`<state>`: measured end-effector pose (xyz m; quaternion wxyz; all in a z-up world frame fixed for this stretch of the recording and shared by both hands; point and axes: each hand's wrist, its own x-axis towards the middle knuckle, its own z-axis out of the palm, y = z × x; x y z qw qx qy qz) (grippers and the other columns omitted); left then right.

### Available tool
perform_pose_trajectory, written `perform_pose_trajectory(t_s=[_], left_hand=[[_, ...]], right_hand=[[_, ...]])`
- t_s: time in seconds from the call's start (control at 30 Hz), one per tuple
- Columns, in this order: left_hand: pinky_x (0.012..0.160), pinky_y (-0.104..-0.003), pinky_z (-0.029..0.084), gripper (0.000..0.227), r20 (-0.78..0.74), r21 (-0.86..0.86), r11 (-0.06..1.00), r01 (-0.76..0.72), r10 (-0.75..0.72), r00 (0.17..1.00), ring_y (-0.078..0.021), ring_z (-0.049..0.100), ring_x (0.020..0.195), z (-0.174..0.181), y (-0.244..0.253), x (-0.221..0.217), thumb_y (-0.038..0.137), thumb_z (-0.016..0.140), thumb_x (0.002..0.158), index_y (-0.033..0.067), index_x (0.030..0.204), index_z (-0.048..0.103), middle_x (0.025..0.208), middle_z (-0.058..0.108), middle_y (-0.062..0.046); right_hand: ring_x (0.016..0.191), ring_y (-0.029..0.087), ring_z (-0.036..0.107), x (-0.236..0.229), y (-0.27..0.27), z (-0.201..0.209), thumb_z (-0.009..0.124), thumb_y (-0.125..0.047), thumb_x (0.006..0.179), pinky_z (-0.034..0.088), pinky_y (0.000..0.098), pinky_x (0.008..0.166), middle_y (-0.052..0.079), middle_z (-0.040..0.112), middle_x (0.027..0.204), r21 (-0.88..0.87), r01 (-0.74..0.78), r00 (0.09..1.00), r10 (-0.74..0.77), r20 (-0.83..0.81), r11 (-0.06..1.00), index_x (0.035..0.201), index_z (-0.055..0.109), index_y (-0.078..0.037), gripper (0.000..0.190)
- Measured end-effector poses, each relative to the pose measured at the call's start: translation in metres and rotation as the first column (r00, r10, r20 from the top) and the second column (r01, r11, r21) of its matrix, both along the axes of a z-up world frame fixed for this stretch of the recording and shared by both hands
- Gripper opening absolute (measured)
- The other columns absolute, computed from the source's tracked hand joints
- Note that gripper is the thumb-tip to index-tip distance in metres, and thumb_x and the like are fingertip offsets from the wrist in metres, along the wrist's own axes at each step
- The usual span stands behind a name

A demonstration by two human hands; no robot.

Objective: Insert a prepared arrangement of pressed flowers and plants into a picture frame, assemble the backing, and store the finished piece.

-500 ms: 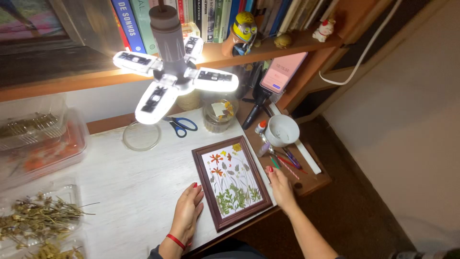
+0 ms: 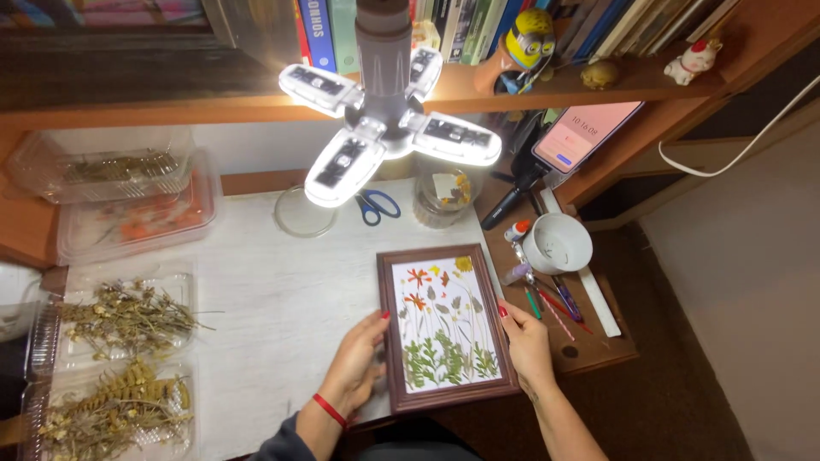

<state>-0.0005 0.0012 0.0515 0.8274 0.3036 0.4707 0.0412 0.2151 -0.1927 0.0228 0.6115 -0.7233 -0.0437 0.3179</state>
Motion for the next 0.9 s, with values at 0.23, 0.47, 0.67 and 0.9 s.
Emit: perform_pose_trajectory(t_s=[0.23,0.47,0.67,0.9], left_hand=[[0.090,-0.044,0.053,0.051,0.048,0.118,0.985,-0.129,0.124,0.991,-0.0196,0.061,0.120,0.037,0.039,-0.050,0.020,0.050,0.099,0.0103,0.150,0.047,0.136,0.064,-0.010],[0.093,-0.032,0.054,0.057,0.271,0.270,0.912,-0.308,0.235,0.933,-0.0177,0.063,0.115,0.021,0.052,-0.097,-0.003,0.058,0.093,0.0020,0.148,0.048,0.136,0.062,-0.011],[0.088,-0.029,0.058,0.054,0.331,0.435,0.849,-0.299,0.159,0.930,-0.0165,0.070,0.103,0.002,0.070,-0.132,-0.008,0.068,0.086,-0.0039,0.139,0.059,0.125,0.072,-0.014],[0.086,-0.027,0.062,0.031,0.292,0.748,0.635,-0.194,-0.052,0.955,-0.0138,0.075,0.094,0.050,0.087,-0.152,0.005,0.072,0.088,-0.0042,0.117,0.074,0.106,0.080,-0.011]], right_hand=[[0.098,0.012,0.070,-0.042,0.040,0.039,0.063,-0.005,0.096,0.056,0.0251,0.082,0.012,0.074,0.122,0.190,-0.078,0.993,0.092,-0.067,0.979,0.137,0.062,0.004,0.043],[0.101,0.012,0.068,-0.058,0.064,0.046,0.067,-0.007,0.092,0.057,0.0281,0.084,0.007,0.070,0.124,0.171,-0.267,0.930,0.300,-0.211,0.948,0.137,0.061,0.001,0.046],[0.105,0.014,0.067,-0.061,0.077,0.056,0.069,-0.002,0.091,0.056,0.0299,0.089,0.009,0.069,0.120,0.228,-0.465,0.882,0.470,0.035,0.856,0.126,0.062,0.001,0.036],[0.106,0.015,0.070,-0.073,0.089,0.092,0.065,0.004,0.096,0.058,0.0299,0.095,0.008,0.071,0.112,0.218,-0.632,0.739,0.493,0.460,0.744,0.120,0.062,0.001,0.024]])
